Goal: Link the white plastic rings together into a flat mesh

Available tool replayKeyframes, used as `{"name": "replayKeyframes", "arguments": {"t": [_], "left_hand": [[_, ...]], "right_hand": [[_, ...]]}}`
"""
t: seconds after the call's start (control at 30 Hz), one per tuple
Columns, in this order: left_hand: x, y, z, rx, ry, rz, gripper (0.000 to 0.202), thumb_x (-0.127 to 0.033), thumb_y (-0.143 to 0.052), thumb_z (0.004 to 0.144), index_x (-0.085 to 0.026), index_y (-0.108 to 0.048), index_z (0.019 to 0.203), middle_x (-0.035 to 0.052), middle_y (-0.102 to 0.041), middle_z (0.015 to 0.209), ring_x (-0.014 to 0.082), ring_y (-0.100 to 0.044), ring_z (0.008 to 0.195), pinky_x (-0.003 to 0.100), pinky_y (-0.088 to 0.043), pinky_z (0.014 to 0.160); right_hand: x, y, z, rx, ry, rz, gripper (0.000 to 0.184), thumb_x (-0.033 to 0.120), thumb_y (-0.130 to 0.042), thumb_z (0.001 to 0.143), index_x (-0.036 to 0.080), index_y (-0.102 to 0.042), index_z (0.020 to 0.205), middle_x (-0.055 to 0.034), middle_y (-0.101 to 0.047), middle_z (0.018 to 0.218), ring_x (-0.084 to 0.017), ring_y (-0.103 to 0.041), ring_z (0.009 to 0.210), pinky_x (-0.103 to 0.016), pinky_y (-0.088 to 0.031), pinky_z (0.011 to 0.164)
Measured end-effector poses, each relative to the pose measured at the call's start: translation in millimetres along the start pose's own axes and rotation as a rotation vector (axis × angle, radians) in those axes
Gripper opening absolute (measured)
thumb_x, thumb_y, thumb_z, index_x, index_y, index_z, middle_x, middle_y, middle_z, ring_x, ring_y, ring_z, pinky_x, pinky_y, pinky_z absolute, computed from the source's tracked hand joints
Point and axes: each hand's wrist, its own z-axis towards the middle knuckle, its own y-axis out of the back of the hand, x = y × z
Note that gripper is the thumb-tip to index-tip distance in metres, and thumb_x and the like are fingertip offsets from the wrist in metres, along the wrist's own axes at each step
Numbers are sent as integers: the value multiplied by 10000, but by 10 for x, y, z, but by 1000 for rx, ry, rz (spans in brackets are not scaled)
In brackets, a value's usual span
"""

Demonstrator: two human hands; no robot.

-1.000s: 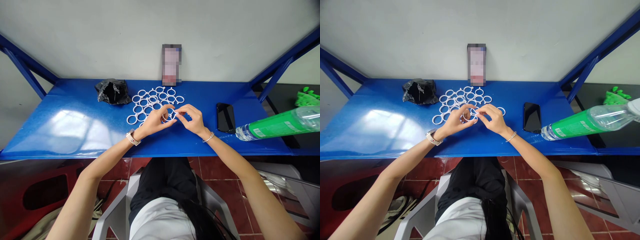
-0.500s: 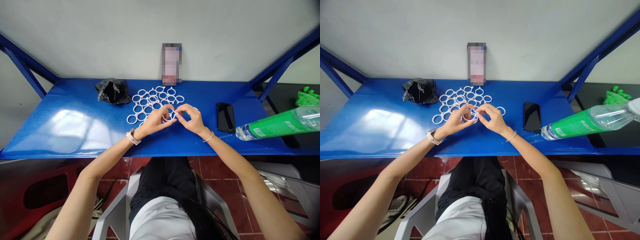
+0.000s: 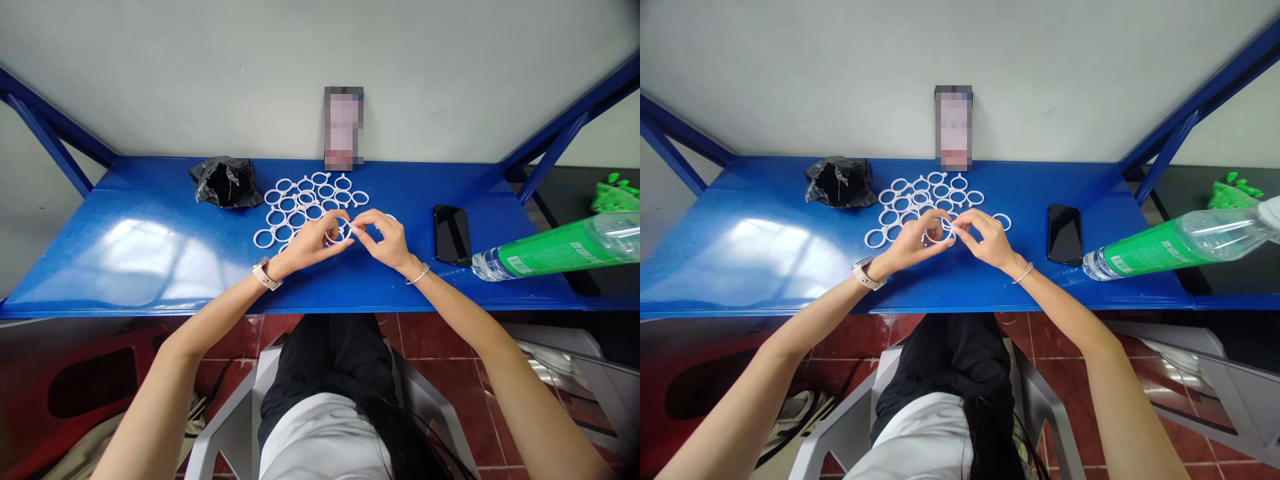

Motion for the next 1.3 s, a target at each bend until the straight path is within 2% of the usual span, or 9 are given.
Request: {"name": "replayKeyframes", "arguments": {"t": [0.33, 0.93, 1.3], "left_hand": [[-2, 9, -3, 15, -5, 4, 360, -382, -598, 932, -182, -487, 1209, -73, -474, 670, 76, -470, 568, 178, -406, 570], [25, 9, -3, 0, -27, 12, 361, -375, -605, 933, -186, -489, 1218, -75, -478, 674, 73, -464, 570, 179, -402, 576], [19, 14, 1, 2, -21, 4, 359, -387, -598, 937, -189, -480, 1212, -77, -470, 676, 69, -457, 567, 176, -399, 568]], "right_hand": [[-5, 6, 4, -24, 56, -2, 36, 247, -632, 939, 219, -649, 923, -26, -737, 839, -167, -699, 758, -306, -569, 680], [-19, 9, 11, 25, -5, 10, 80, 289, -604, 946, 228, -649, 971, -31, -723, 876, -172, -676, 766, -321, -577, 706], [-40, -9, 3, 20, 13, 15, 88, 303, -592, 964, 229, -639, 960, -29, -715, 877, -169, -669, 775, -310, -553, 713]]}}
